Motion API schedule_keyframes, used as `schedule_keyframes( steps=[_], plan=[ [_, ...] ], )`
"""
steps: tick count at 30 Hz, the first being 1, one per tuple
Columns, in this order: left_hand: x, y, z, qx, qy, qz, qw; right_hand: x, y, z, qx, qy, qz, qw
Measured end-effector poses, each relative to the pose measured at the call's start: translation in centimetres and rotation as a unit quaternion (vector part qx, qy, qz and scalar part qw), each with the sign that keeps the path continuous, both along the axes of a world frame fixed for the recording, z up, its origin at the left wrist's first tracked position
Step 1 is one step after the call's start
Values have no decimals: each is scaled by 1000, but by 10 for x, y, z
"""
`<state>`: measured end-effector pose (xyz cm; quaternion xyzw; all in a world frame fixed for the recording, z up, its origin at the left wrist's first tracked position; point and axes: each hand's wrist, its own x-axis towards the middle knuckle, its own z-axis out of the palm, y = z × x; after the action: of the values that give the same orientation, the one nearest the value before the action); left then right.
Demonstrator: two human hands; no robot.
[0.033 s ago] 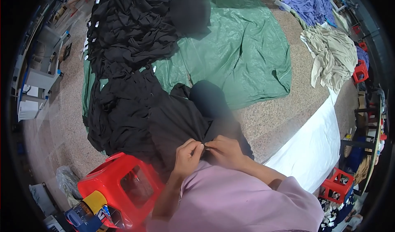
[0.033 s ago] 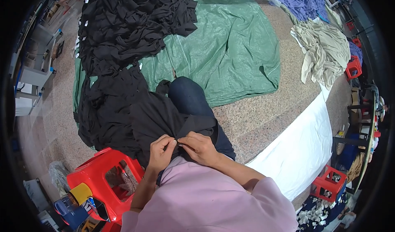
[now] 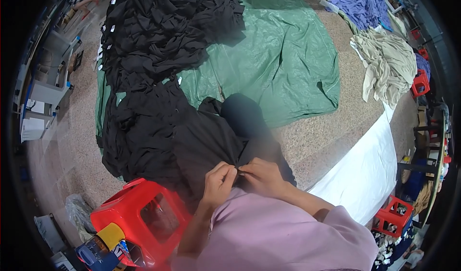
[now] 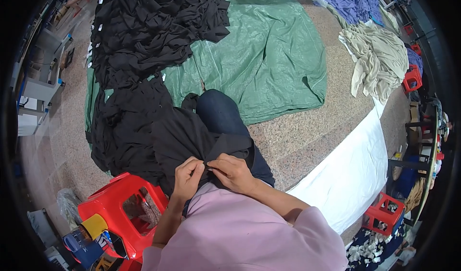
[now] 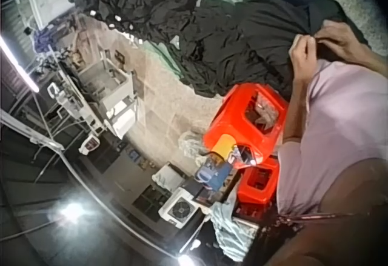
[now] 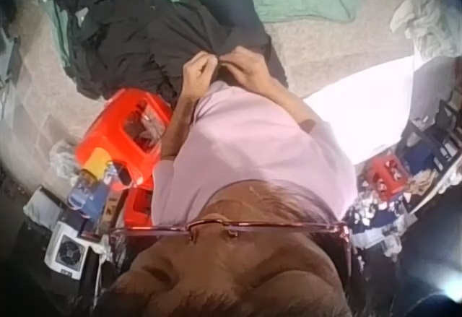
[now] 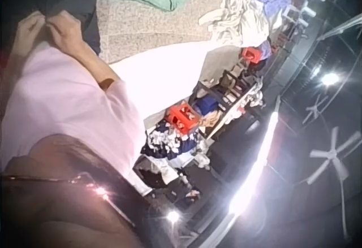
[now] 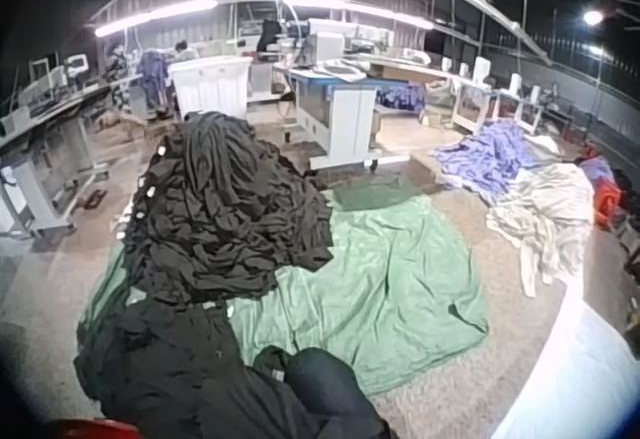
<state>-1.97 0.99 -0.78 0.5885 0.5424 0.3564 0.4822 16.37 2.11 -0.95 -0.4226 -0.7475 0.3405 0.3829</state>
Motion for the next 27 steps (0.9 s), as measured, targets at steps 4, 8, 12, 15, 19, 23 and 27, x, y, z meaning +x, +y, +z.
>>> schedule_keyframes(
  steps=[4, 8, 12, 15, 19, 23, 27],
  plan=[
    [6, -2, 11, 45, 29, -7, 999, 2, -1, -2, -42, -2, 12, 999],
    [5, -5, 1, 23, -5, 8, 1000, 3, 2, -2, -67, 32, 16, 997],
    [9, -10, -10, -2, -59, 55, 997, -2, -1, -4, -286, 142, -39, 947],
    [14, -12, -12, 6, -86, 62, 994, -3, 1, -5, -490, 222, -73, 840],
    [15, -15, -17, -143, -192, 109, 965, -3, 2, -21, -495, 214, -46, 841],
    [17, -7, -20, -231, -256, 195, 918, -8, 4, -10, -463, 295, -38, 835],
    [6, 10, -9, -65, -51, 57, 995, 9, 11, -12, -220, -239, 132, 936]
  ],
)
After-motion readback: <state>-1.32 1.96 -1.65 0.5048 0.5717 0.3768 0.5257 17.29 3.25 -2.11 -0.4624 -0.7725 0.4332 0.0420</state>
